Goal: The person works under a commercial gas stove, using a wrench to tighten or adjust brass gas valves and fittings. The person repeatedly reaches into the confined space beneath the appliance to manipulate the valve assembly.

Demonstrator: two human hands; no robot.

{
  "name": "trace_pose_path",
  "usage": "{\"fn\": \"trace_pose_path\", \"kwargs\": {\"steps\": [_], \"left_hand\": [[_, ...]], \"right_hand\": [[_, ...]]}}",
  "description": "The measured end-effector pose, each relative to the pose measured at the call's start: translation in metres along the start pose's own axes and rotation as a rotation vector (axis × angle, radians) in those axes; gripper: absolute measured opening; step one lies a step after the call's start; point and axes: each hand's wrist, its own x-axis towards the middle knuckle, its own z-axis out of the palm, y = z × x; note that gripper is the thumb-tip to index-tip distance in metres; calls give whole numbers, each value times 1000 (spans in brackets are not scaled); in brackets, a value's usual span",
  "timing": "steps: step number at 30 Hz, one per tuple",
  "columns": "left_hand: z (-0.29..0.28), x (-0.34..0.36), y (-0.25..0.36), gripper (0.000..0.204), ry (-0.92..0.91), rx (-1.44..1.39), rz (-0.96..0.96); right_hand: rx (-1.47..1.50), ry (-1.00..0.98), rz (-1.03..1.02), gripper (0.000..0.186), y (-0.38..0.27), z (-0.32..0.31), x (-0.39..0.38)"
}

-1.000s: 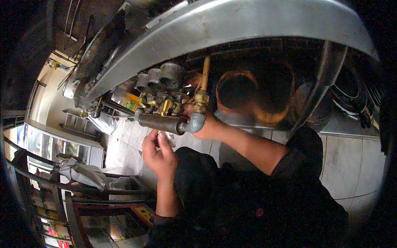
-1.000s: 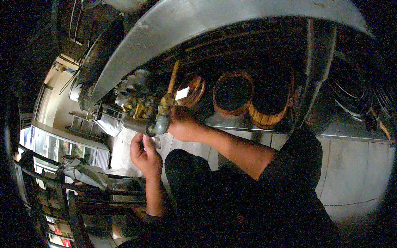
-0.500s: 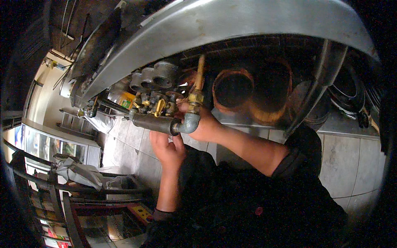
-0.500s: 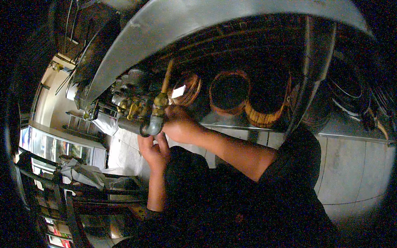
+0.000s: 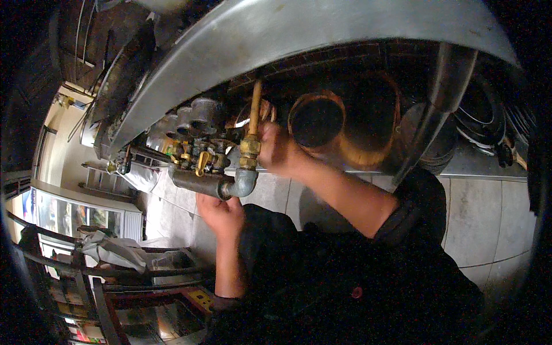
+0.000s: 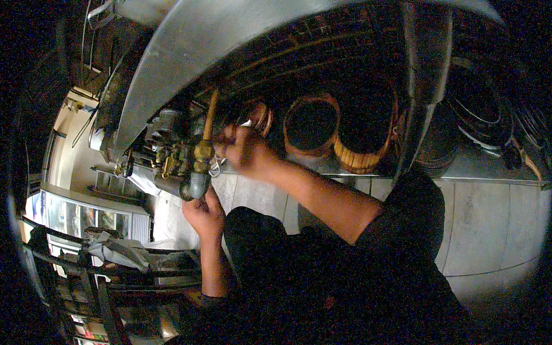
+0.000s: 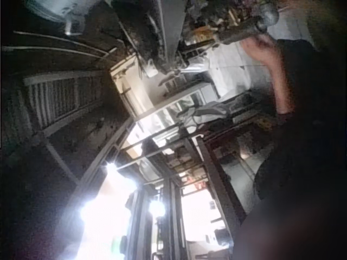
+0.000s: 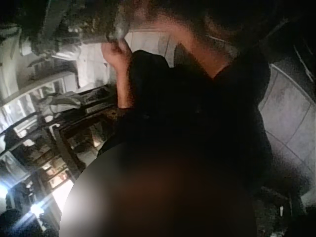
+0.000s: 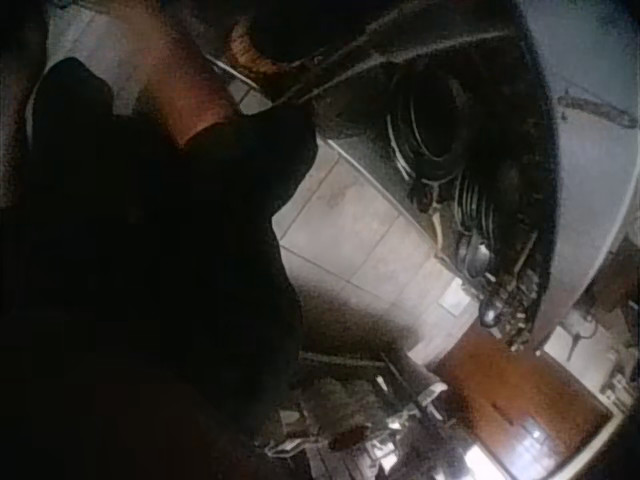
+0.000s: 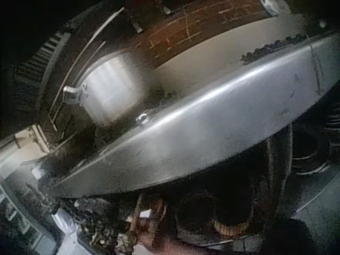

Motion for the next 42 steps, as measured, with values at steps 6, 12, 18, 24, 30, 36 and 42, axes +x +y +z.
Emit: {"fn": "trace_pose_path", "kwargs": {"steps": [6, 12, 18, 24, 30, 36, 42], "left_hand": [[-34, 15, -8, 11, 185, 14, -162], [-60, 56, 42, 18, 558, -279, 214], [-45, 53, 76, 16, 367, -344, 508], [-32, 49, 81, 12, 406, -305, 422], [-33, 43, 79, 12, 369, -293, 385], [-30, 42, 80, 13, 407, -286, 362], [-30, 40, 78, 16, 345, -285, 410]], "right_hand": [[716, 270, 111, 14, 13, -62, 32], [1226, 81, -107, 24, -10, -82, 36], [1299, 13, -24, 30, -28, -58, 29], [1306, 147, 159, 25, -43, -38, 23], [1291, 153, 175, 21, -42, -30, 24], [1248, 169, 162, 22, -44, -29, 24], [1218, 208, 157, 23, -44, -26, 25]]}}
